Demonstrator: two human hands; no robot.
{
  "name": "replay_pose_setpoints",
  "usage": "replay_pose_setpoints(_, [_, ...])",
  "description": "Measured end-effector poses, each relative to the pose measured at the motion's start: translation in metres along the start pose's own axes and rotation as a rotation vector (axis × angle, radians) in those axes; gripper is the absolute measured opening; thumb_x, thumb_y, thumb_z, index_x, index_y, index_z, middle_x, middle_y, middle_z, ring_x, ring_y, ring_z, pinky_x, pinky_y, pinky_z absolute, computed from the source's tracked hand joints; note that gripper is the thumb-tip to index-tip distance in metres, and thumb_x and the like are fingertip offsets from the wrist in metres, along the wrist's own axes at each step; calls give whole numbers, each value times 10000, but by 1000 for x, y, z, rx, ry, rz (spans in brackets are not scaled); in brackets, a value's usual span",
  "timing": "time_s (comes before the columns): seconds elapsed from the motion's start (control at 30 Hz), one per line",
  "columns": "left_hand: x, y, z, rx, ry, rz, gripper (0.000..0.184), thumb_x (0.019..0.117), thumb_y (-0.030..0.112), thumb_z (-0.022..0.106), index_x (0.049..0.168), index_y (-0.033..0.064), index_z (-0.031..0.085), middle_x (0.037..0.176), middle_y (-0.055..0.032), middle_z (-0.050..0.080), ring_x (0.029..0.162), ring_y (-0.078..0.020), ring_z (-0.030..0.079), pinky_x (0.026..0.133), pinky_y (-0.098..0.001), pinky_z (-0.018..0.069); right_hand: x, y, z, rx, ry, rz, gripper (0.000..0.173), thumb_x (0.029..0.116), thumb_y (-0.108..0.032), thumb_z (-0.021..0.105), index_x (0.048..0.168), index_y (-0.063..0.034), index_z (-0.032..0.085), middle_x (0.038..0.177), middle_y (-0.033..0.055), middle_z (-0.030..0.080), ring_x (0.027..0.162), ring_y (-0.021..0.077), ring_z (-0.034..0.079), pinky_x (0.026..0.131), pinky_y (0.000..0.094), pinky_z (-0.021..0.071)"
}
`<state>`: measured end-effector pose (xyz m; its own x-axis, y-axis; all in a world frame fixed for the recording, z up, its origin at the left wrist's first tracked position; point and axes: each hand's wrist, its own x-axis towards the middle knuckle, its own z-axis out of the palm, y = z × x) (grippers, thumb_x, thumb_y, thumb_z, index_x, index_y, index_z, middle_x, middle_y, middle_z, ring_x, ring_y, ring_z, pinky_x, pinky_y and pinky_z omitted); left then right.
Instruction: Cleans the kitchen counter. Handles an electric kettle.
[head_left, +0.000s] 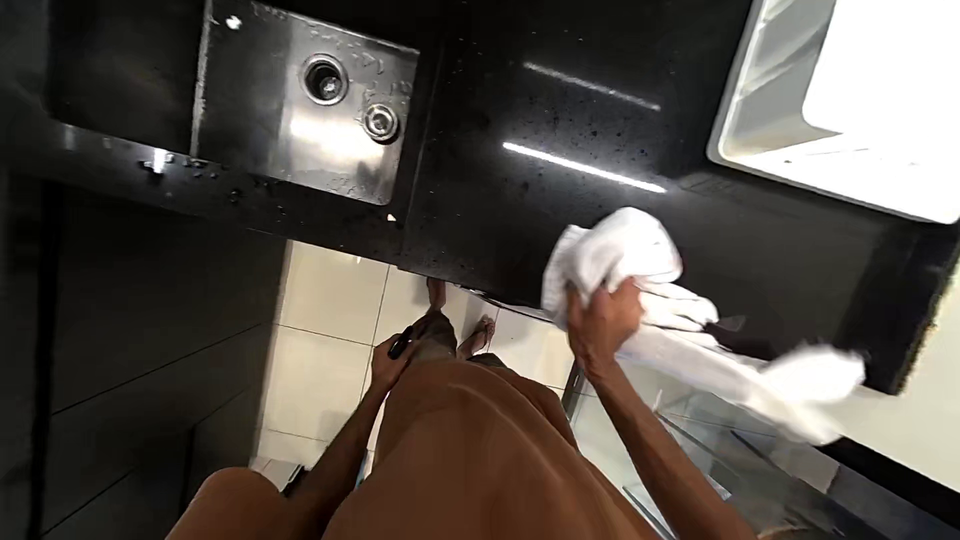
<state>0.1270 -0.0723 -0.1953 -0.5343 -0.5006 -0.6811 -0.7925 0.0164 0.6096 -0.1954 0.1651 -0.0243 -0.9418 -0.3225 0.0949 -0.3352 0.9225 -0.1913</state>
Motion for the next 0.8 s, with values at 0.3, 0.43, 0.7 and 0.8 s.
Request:
replay_pose_setpoints(0.3, [7, 23, -46, -32, 79, 93, 373, 937, 369, 724, 1147, 60, 726, 939, -53, 749, 773, -132, 708, 742, -382, 614, 281, -154, 60, 66, 4, -178, 455, 1016, -396, 476, 1343, -127, 643, 1380, 252, 584, 1222, 469, 558, 947, 663, 399])
replay_pose_setpoints(0.43, [-3, 12, -63, -27, 142, -2, 370, 937, 326, 734, 1133, 12, 718, 854, -104, 726, 651, -165, 671, 634, -399, 598, 294, -174, 63, 113, 5, -167, 693, 924, -472, 541, 1577, -274, 425, 1567, 282, 404, 1313, 509, 495, 1041, 697, 364])
replay_pose_setpoints(0.7, [6, 17, -72, 242, -91, -84, 426, 917, 411, 739, 1149, 54, 729, 905, -118, 739, 704, -221, 687, 688, -482, 583, 323, -38, 45, 12, 66, -33, 438, 988, -294, 517, 1415, -293, 613, 1552, 203, 462, 1247, 509, 539, 950, 718, 408])
replay_pose_setpoints(0.8, [17, 30, -64, 406, -113, 51, 482, 902, 492, 716, 1131, 68, 734, 882, -122, 734, 724, -254, 697, 716, -533, 576, 311, -21, 36, 50, 34, 51, 564, 973, -320, 534, 1535, -292, 492, 1566, 268, 406, 1315, 507, 495, 1015, 678, 424])
